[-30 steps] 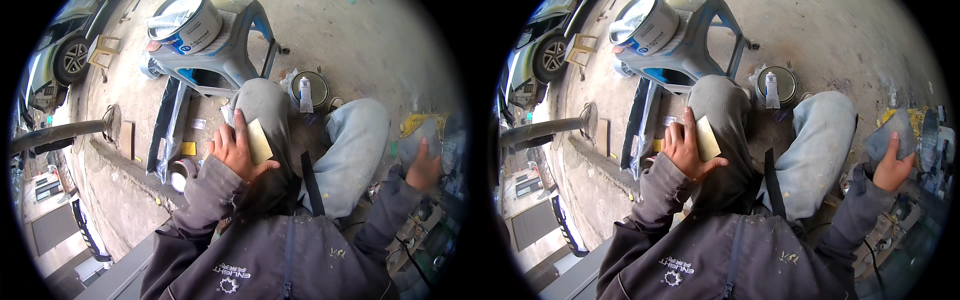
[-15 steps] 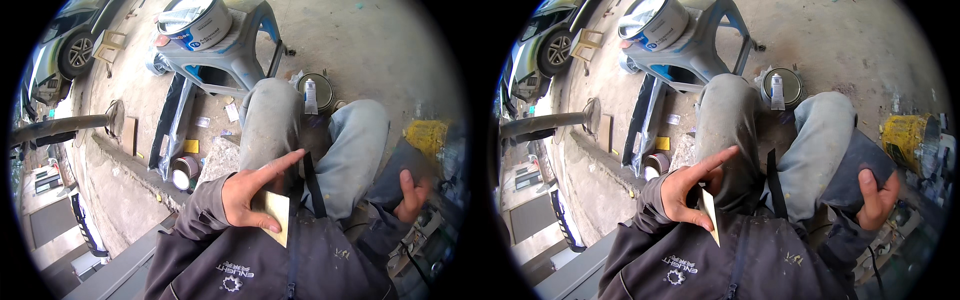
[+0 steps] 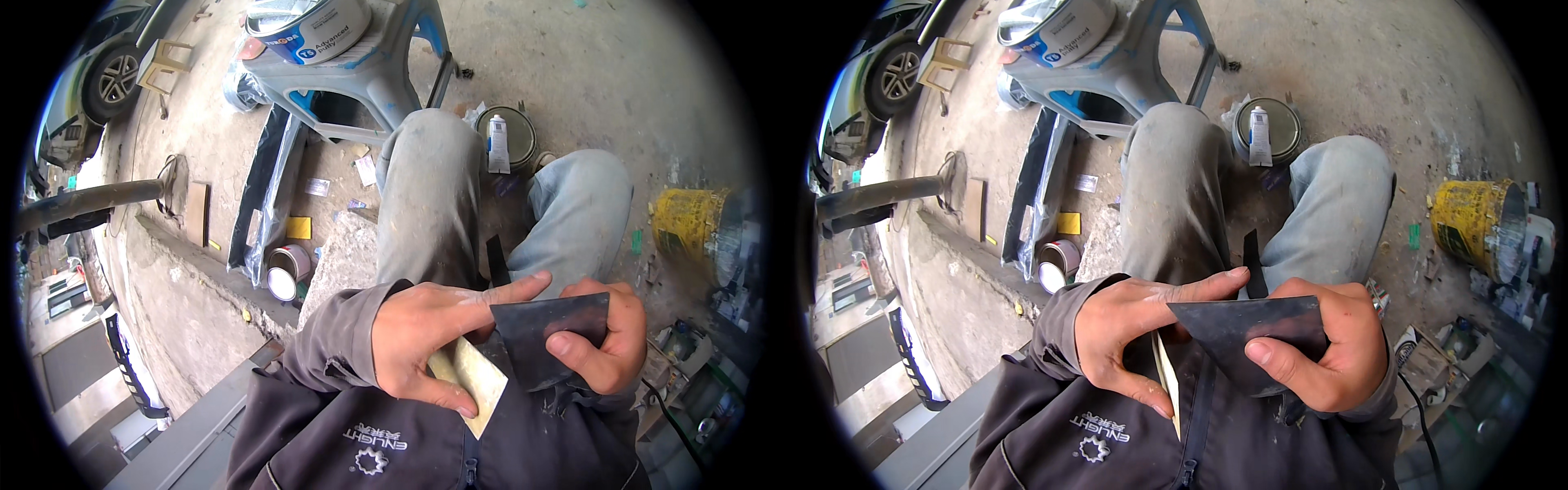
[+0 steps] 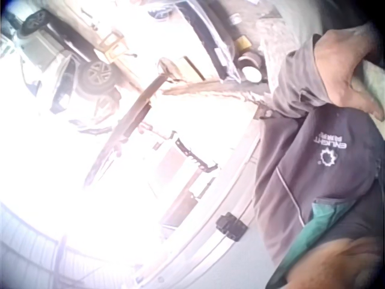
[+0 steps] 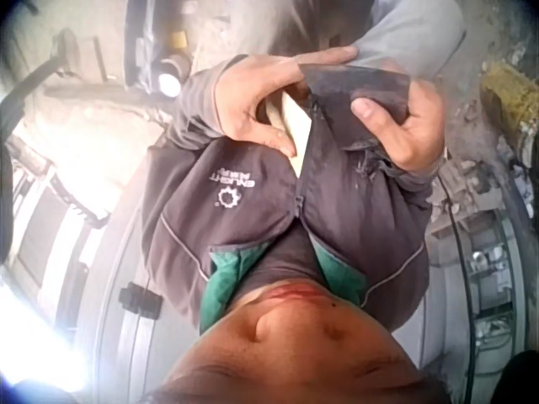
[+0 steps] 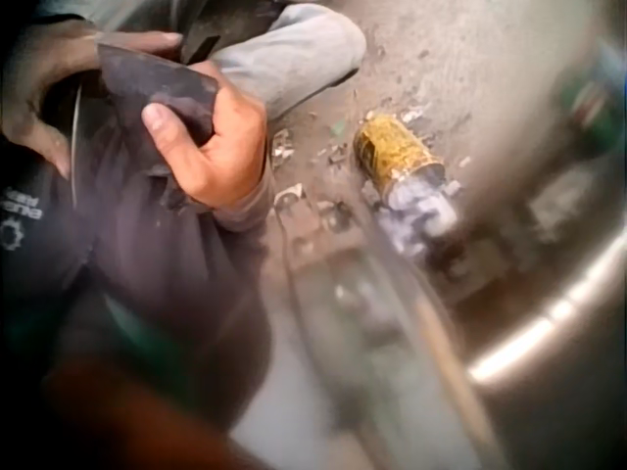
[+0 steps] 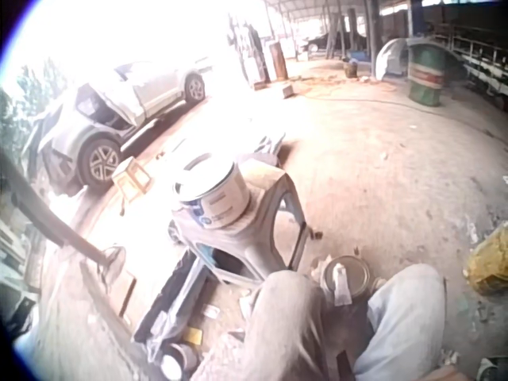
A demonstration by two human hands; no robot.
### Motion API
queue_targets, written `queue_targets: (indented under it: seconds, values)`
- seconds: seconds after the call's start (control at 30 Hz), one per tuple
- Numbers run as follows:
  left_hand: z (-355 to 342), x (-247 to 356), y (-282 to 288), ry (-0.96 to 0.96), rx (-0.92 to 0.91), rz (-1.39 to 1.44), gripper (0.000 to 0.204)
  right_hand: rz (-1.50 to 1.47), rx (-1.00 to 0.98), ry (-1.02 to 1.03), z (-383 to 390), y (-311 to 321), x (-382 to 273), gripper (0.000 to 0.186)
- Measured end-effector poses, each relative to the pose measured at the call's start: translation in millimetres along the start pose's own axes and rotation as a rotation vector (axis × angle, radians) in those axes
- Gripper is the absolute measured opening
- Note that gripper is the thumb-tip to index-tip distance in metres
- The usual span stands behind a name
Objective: The person mixes a yellow body filler with a hardener on a mixing board using a putty knife. They then apply the mixed filler to a damaged area on the front fender of a white car, smoothing it over the surface.
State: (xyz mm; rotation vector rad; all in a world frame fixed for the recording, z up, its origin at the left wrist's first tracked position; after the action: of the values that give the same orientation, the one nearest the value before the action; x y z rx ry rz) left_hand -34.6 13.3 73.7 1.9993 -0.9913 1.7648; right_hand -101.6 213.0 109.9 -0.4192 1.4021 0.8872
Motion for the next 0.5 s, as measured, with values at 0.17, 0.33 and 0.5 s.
queue_targets:
  seconds: [0.17,0.33,0.5]
  values:
    - [-3.1,-3.9,-3.0,0.077,0.003,0.114,0.108,0.028,-0.083,-0.05,-2.0,-2.3,0.8,0.015]
    - [-8.6,-2.0,0.3,0.02,0.009,0.027,0.109,-0.029,-0.089,-0.072,-5.1,-5.0,2.5,0.014]
    - [-8.5,-7.0,-0.3,0.086,0.014,0.102,0.11,-0.046,-0.152,-0.112,-7.9,-4.9,3.5,0.013]
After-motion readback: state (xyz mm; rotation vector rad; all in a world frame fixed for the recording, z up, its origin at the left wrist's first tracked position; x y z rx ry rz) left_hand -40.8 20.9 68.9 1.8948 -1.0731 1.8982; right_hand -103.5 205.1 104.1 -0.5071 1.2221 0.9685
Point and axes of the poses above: each hand's wrist, its own z-axis away from the middle knuckle, its own y-axis out of the back of the hand, x = y × z, the point moved 3 cm from there along -z, towards the middle knuckle, and after that the axes turned 12 degrees about z, right-handed, at the moved point
